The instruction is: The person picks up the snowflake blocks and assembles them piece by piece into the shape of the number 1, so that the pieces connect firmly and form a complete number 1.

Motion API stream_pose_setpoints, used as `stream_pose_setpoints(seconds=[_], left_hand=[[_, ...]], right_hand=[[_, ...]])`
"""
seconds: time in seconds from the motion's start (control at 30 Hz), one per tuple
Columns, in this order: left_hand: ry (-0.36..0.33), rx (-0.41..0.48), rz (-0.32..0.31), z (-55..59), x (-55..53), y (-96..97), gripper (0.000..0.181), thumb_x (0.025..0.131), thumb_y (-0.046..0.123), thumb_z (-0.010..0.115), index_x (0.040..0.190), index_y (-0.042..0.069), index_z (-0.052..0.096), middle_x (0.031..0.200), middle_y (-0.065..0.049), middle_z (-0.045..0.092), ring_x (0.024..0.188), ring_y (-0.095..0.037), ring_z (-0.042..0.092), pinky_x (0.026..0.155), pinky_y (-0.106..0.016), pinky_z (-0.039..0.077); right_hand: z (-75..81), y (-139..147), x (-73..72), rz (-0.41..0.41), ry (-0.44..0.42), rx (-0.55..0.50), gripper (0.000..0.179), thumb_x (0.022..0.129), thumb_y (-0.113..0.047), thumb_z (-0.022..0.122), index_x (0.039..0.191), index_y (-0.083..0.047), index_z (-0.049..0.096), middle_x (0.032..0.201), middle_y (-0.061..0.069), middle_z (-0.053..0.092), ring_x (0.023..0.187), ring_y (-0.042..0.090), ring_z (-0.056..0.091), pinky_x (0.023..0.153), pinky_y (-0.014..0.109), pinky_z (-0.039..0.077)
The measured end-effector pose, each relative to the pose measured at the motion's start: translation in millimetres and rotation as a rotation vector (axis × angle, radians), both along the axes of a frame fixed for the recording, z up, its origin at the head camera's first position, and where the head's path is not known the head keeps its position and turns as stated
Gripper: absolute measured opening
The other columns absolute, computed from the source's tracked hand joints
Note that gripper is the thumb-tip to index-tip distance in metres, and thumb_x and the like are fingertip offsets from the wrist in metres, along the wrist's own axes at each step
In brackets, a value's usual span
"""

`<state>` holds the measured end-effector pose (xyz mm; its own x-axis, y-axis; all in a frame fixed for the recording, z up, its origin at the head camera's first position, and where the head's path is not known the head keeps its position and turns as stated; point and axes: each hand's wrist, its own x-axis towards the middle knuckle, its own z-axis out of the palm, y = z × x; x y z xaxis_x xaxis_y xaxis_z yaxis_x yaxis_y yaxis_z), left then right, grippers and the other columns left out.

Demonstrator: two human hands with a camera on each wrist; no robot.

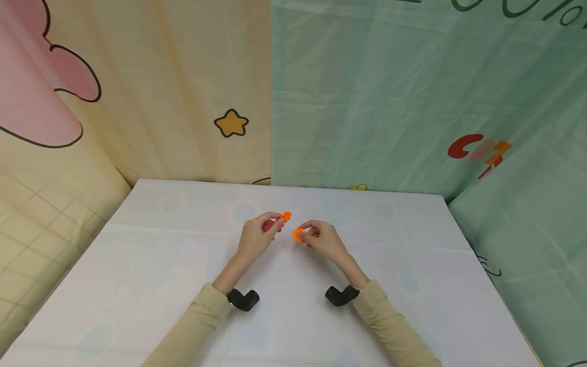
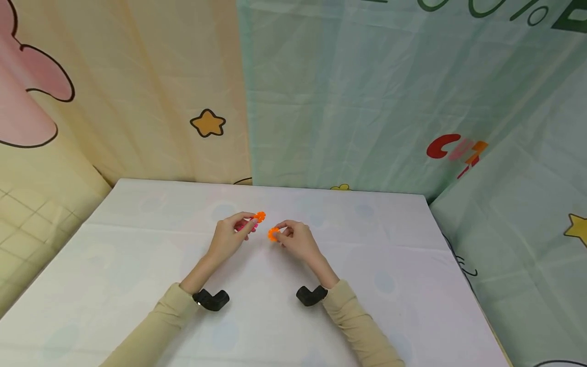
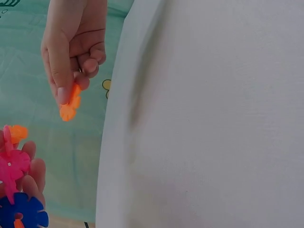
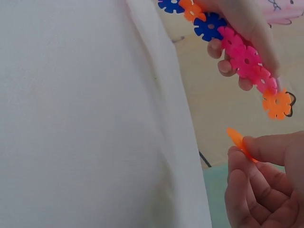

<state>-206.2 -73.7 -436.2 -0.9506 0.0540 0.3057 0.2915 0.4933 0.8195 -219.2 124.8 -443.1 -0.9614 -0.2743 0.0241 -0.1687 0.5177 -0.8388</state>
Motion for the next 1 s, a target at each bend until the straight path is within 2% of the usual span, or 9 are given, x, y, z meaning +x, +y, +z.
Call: stream_pose_setpoints(seconds=[0.23, 0.57, 0.73, 1.0], left_hand=[[-0.008, -0.003, 0.002, 1.5, 1.4, 4.4, 0.022, 0.091, 0.024, 0.066, 0.109, 0.011, 0.070, 0.076, -0.004, 0.070, 0.053, -0.011, 0.057, 0.054, -0.020, 0.048], [0.002, -0.031, -0.049, -0.1, 3.5, 10.7, 0.019, 0.092, 0.023, 0.065, 0.105, 0.010, 0.069, 0.078, -0.013, 0.069, 0.054, -0.011, 0.055, 0.052, -0.021, 0.046], [-0.007, -0.030, -0.060, -1.5, 4.7, 12.8, 0.019, 0.093, 0.023, 0.064, 0.106, 0.010, 0.068, 0.079, -0.015, 0.069, 0.053, -0.012, 0.055, 0.052, -0.021, 0.046], [0.010, -0.047, -0.075, -1.7, 5.3, 14.7, 0.018, 0.094, 0.023, 0.062, 0.107, 0.012, 0.068, 0.079, -0.011, 0.069, 0.054, -0.010, 0.054, 0.053, -0.021, 0.047]], right_hand=[[11.5, 2.2, 0.2, -0.118, 0.036, -0.128, 0.022, 0.092, -0.014, 0.064, 0.112, -0.005, 0.066, 0.086, 0.023, 0.067, 0.071, 0.040, 0.062, 0.058, 0.022, 0.051], [22.6, -0.3, -2.1, -0.153, 0.107, -0.247, 0.025, 0.094, -0.014, 0.062, 0.117, -0.006, 0.063, 0.092, 0.028, 0.066, 0.076, 0.046, 0.062, 0.062, 0.017, 0.052], [22.8, -1.3, -1.4, -0.158, 0.124, -0.256, 0.024, 0.093, -0.014, 0.062, 0.117, -0.006, 0.064, 0.090, 0.026, 0.067, 0.074, 0.044, 0.062, 0.061, 0.017, 0.053], [22.4, -1.7, -0.7, -0.155, 0.160, -0.245, 0.024, 0.093, -0.014, 0.062, 0.116, -0.007, 0.064, 0.089, 0.026, 0.067, 0.065, 0.029, 0.062, 0.061, 0.018, 0.053]])
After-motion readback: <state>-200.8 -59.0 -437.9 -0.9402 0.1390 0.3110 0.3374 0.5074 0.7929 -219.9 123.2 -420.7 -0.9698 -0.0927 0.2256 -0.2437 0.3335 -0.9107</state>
